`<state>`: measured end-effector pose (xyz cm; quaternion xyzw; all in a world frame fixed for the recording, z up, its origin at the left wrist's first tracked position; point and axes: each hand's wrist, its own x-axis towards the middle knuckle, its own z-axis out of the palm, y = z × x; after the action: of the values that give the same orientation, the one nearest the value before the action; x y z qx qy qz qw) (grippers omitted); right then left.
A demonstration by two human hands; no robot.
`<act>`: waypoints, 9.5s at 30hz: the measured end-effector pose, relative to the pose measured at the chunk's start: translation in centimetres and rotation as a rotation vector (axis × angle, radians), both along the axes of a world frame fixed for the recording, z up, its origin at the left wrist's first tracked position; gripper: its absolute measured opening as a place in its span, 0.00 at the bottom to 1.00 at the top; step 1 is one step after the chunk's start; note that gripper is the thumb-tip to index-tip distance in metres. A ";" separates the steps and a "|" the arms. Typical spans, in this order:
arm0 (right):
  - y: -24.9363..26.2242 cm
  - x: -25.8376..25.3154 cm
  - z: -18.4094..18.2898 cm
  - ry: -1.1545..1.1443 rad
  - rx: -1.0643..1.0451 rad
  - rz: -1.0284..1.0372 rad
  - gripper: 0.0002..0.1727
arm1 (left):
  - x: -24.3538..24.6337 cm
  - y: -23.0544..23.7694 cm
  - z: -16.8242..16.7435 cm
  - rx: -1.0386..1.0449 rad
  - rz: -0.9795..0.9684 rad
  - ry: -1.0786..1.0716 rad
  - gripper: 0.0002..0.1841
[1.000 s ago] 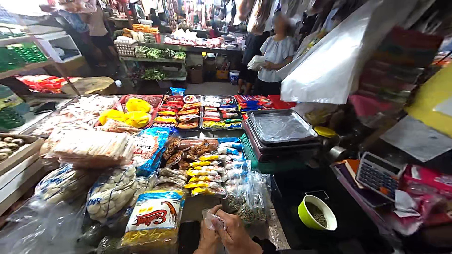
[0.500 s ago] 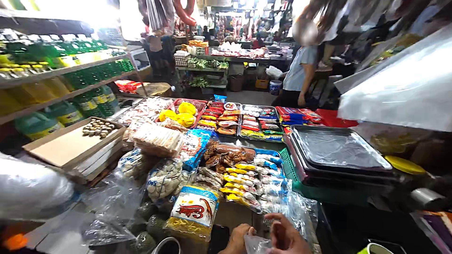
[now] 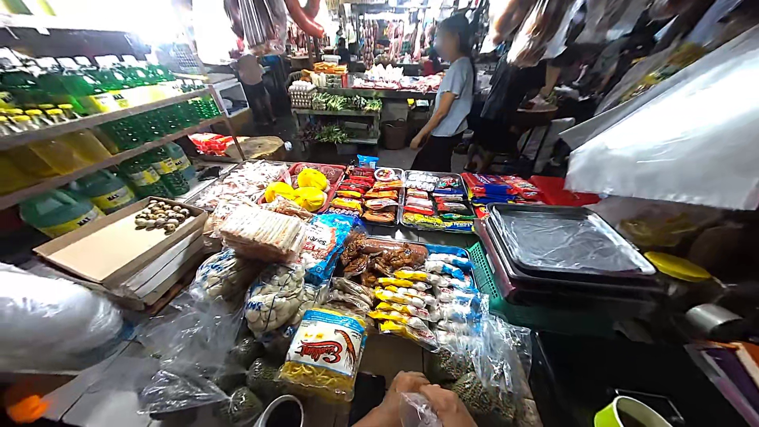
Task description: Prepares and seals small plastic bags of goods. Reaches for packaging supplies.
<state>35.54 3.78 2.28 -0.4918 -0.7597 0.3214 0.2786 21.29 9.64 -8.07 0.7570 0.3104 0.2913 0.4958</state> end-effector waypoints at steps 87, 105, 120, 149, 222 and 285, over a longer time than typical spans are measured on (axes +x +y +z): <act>-1.1 0.9 6.6 1.225 -0.989 0.311 0.40 | -4.6 -0.7 19.7 0.569 -0.155 -0.400 0.22; -0.1 1.1 5.7 1.409 -0.695 0.391 0.34 | -9.5 0.0 22.8 0.029 -0.183 -0.085 0.27; -1.3 0.9 9.6 0.575 0.611 -0.004 0.41 | -8.0 -0.1 21.7 -0.202 0.167 -0.257 0.14; 0.9 1.2 -9.7 0.583 -0.260 -0.225 0.10 | -1.6 1.1 6.3 -0.300 0.155 0.173 0.29; 2.0 -1.1 -4.5 0.779 -0.685 -0.925 0.39 | -2.7 -1.1 0.5 0.632 0.256 -0.010 0.06; 0.1 -0.5 -6.6 0.028 0.289 -0.451 0.04 | -1.9 -2.5 1.0 0.012 0.465 0.078 0.10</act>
<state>35.00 3.85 -4.33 -0.5994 -0.6650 0.1460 0.4209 19.37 7.19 -7.08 0.6788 0.4936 0.3697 0.3986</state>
